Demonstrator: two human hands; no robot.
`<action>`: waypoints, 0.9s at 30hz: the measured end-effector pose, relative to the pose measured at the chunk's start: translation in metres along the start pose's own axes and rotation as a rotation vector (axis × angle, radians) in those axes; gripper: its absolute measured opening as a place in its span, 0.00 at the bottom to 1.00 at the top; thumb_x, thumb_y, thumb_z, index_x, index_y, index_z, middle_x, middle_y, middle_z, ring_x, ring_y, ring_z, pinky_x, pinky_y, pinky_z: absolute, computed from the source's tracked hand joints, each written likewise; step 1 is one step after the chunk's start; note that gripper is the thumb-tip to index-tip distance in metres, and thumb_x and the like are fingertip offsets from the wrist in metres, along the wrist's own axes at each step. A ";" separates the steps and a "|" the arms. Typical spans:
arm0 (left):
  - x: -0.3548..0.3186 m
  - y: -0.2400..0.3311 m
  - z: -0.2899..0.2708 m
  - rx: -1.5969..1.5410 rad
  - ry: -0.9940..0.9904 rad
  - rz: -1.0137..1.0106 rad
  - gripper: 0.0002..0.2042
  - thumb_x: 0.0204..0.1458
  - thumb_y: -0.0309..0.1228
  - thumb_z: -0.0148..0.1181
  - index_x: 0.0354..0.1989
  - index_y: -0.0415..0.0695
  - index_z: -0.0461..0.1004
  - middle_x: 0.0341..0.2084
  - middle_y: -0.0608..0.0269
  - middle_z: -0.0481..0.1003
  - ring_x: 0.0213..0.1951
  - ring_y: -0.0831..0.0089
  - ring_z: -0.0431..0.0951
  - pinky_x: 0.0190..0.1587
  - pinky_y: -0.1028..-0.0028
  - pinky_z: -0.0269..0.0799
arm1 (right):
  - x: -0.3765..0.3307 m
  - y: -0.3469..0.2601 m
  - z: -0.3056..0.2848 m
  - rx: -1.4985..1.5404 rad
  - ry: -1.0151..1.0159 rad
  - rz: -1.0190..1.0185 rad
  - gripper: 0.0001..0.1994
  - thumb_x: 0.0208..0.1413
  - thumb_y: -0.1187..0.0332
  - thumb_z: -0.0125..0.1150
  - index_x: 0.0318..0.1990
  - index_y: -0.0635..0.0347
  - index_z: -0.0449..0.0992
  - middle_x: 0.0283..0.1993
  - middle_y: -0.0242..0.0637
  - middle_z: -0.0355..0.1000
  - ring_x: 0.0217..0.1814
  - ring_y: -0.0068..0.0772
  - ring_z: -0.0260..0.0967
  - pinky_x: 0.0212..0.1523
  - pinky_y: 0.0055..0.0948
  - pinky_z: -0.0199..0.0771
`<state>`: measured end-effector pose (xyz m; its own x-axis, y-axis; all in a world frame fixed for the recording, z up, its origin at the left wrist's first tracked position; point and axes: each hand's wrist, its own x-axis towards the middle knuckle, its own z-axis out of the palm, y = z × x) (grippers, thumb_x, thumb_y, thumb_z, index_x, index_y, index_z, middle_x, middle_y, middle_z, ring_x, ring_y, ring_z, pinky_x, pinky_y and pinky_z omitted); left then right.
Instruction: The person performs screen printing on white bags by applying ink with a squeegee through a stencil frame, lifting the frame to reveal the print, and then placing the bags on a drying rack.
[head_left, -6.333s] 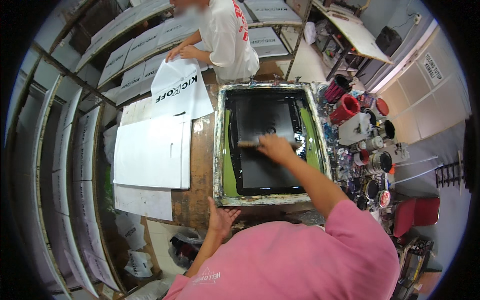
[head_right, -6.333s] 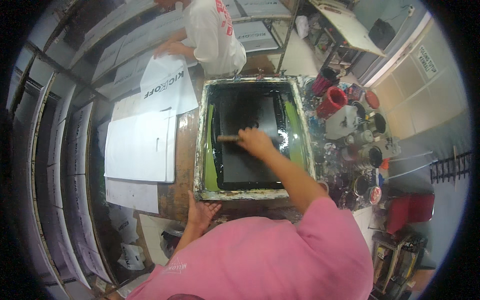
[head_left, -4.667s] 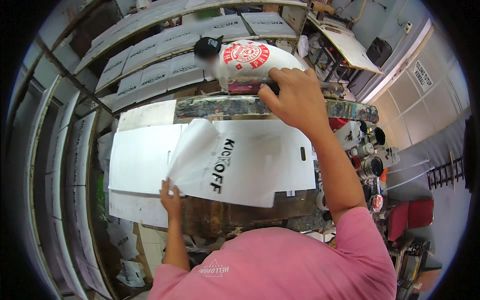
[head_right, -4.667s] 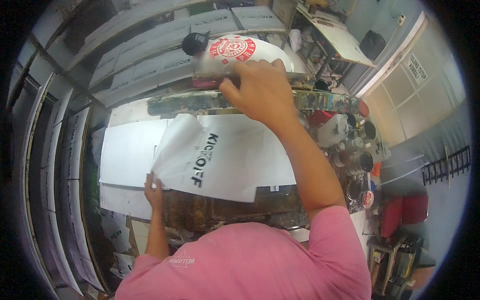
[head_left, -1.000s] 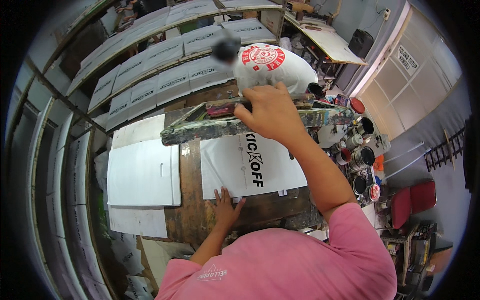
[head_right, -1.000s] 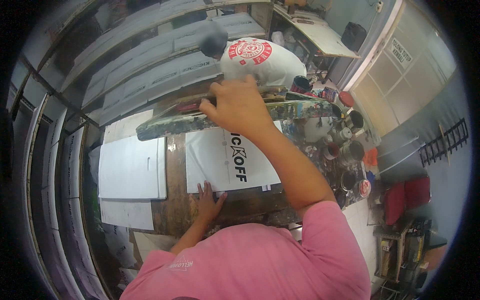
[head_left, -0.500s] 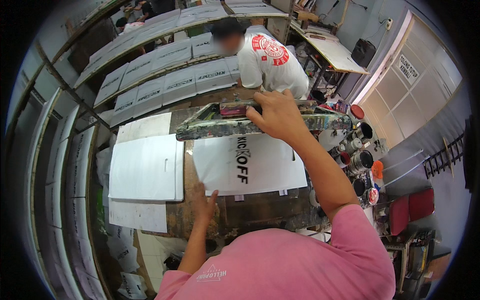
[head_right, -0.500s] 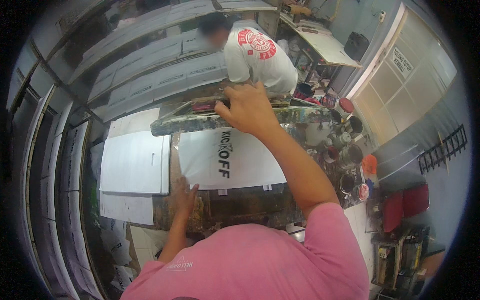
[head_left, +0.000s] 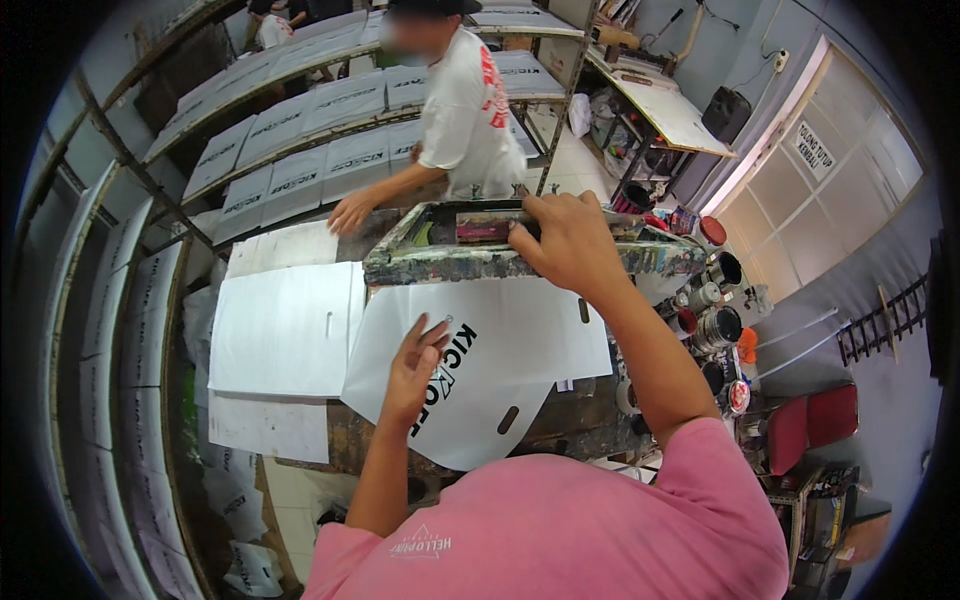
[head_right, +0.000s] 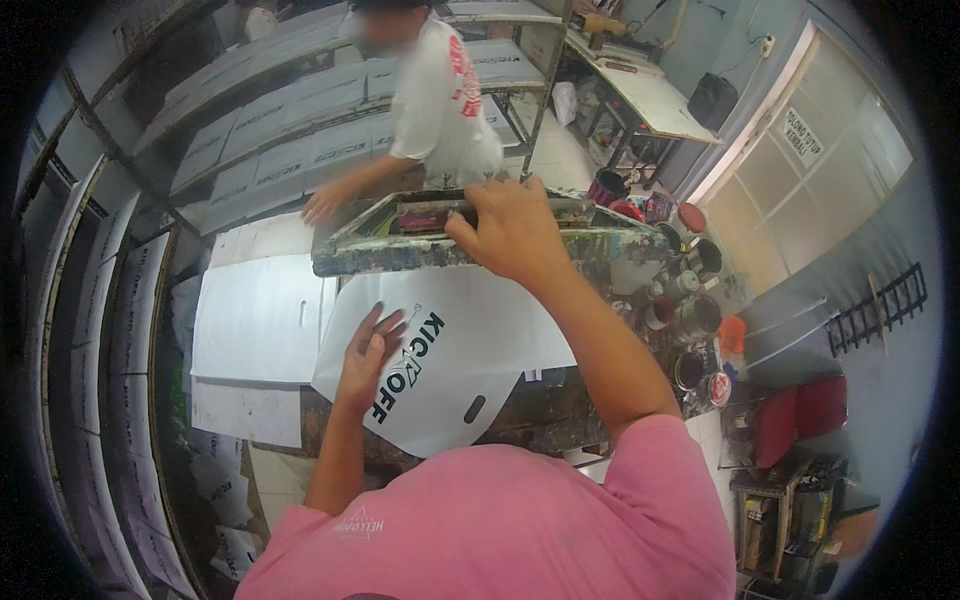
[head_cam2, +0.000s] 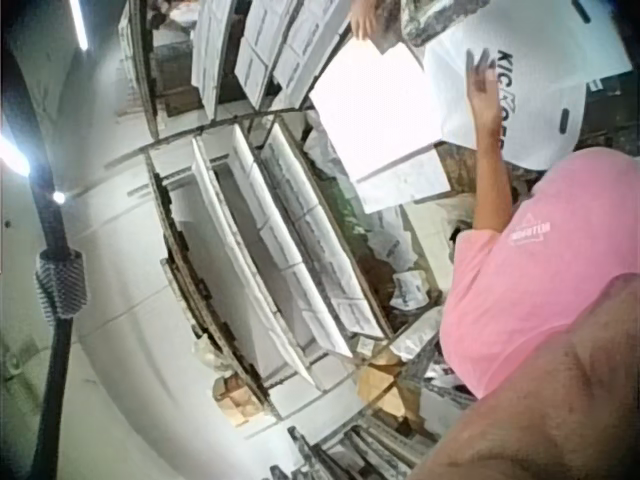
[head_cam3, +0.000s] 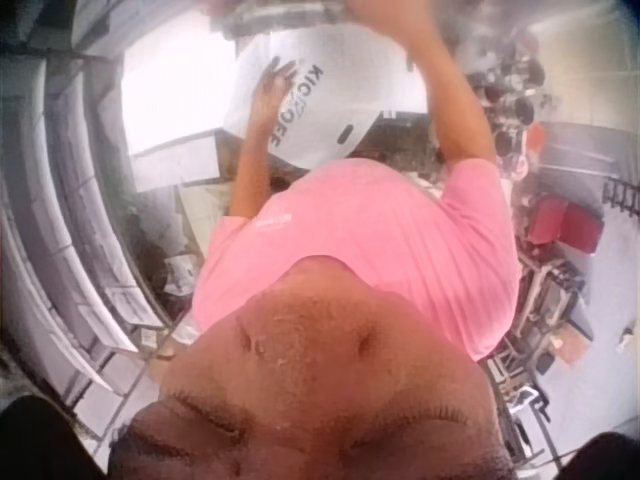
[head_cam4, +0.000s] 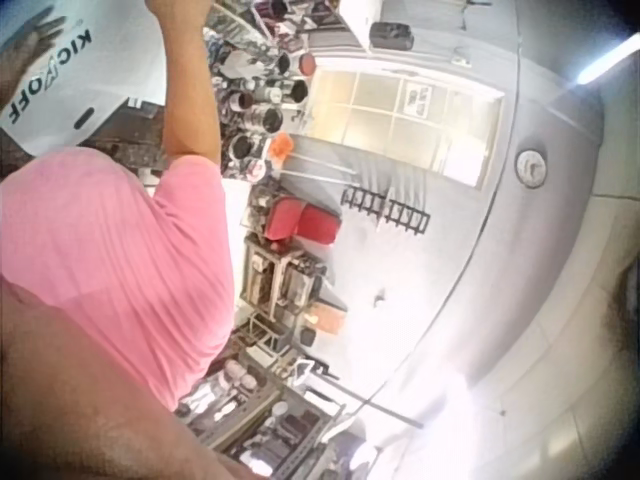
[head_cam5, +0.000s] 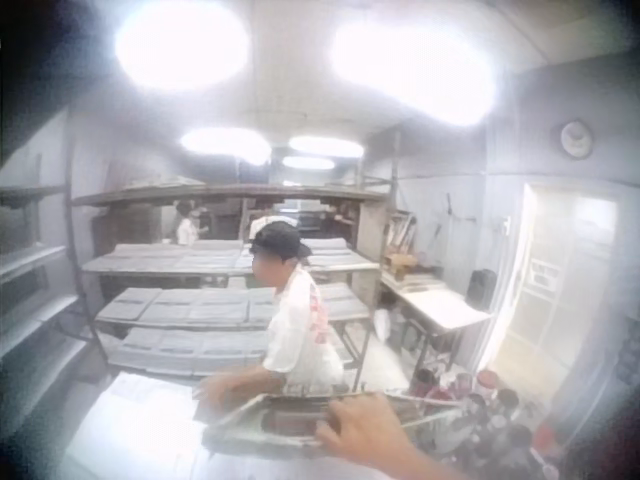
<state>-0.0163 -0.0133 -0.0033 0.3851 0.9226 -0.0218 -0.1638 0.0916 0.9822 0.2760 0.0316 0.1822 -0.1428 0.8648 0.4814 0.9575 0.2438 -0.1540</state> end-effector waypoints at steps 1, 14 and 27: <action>0.006 0.008 0.016 -0.118 -0.069 0.031 0.48 0.67 0.61 0.56 0.82 0.37 0.45 0.75 0.37 0.61 0.75 0.45 0.64 0.76 0.50 0.60 | -0.002 -0.001 0.002 -0.002 0.004 -0.007 0.20 0.62 0.50 0.59 0.37 0.60 0.80 0.35 0.43 0.78 0.44 0.48 0.76 0.52 0.50 0.64; -0.036 -0.025 0.036 -0.861 -0.159 -0.109 0.44 0.65 0.71 0.45 0.74 0.44 0.60 0.67 0.49 0.70 0.69 0.50 0.71 0.77 0.44 0.60 | -0.128 -0.026 0.056 -0.075 -0.069 -0.005 0.26 0.53 0.53 0.67 0.54 0.61 0.78 0.40 0.41 0.72 0.45 0.44 0.69 0.52 0.46 0.63; -0.090 -0.143 0.025 -0.808 0.247 -0.700 0.56 0.55 0.79 0.52 0.77 0.41 0.56 0.69 0.43 0.64 0.65 0.48 0.72 0.71 0.51 0.69 | -0.250 0.001 0.163 0.218 -0.659 0.098 0.23 0.61 0.49 0.68 0.58 0.49 0.81 0.50 0.36 0.76 0.57 0.43 0.73 0.54 0.46 0.75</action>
<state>-0.0050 -0.1191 -0.1371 0.4472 0.6122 -0.6521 -0.5618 0.7595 0.3278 0.2716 -0.1125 -0.0787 -0.2469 0.9563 -0.1568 0.9115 0.1743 -0.3726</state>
